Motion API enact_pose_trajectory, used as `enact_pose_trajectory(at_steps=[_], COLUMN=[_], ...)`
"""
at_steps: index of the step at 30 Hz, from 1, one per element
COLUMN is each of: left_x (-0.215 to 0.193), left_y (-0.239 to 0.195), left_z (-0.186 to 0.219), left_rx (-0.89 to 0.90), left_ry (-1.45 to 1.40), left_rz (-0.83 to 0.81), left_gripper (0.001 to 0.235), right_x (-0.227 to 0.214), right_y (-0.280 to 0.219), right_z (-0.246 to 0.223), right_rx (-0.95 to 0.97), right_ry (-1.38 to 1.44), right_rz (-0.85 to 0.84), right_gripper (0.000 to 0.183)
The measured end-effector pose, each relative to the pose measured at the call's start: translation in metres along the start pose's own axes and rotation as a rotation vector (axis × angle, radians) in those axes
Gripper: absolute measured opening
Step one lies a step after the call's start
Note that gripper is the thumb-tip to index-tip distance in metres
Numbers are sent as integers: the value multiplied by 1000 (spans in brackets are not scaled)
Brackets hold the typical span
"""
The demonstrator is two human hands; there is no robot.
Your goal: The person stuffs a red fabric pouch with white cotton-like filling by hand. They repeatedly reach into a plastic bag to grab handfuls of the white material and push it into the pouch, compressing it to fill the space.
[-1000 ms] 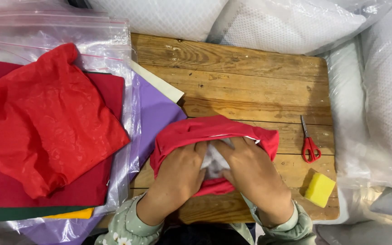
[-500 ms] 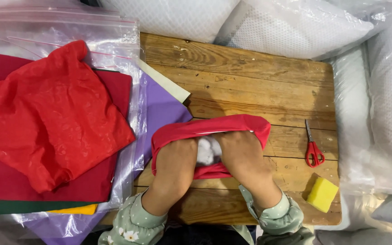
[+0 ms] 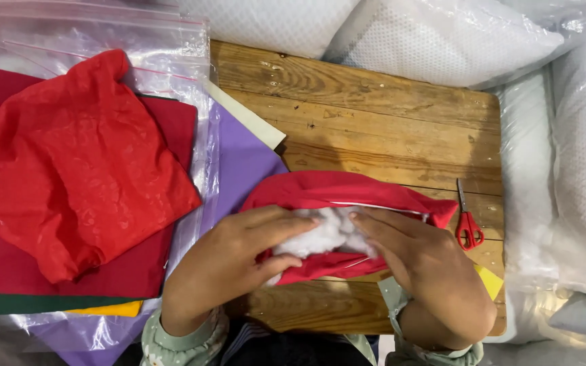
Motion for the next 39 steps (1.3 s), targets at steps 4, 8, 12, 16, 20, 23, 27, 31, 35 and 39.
enact_pose_trajectory(at_steps=[4,8,12,16,20,23,27,31,35,39], left_x=[-14,4,11,-8,-19,-27,-17,-9,-18,-20], left_y=[4,3,6,4,4,4,-1,14,9,10], left_z=[-2,-20,-39,-39,-11,-6,-36,-17,-14,4], left_rx=[-56,-238,-373,-478,-222,-116,-252,-90,-38,77], left_ry=[131,48,205,273,186,56,20,-75,-27,319], left_rz=[110,-23,31,167,48,69,51,-2,148,404], left_gripper=[57,99,90,77,59,55,47,45,37,25], right_x=[-5,16,78,74,40,20,57,137,97,33], right_y=[5,22,38,38,27,24,40,41,37,26], right_z=[-9,-29,-11,13,-2,-20,-35,-31,-43,-40], right_rx=[-10,-315,-148,47,-118,-256,-278,-298,-313,-290], right_ry=[-176,-69,-77,-74,-6,81,-22,-211,-203,-190], right_rz=[208,110,-264,-312,-223,-70,-99,-225,-178,38], right_gripper=[24,11,31,35,30,26,41,16,21,35])
Point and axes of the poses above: each hand's wrist, its own y-axis towards the middle knuckle, its own x-axis out of the palm, z = x × y, the point moved 3 cm from there along y, towards the middle knuckle, and after that the axes turned 7 degrees about x, right-handed, at the moved point
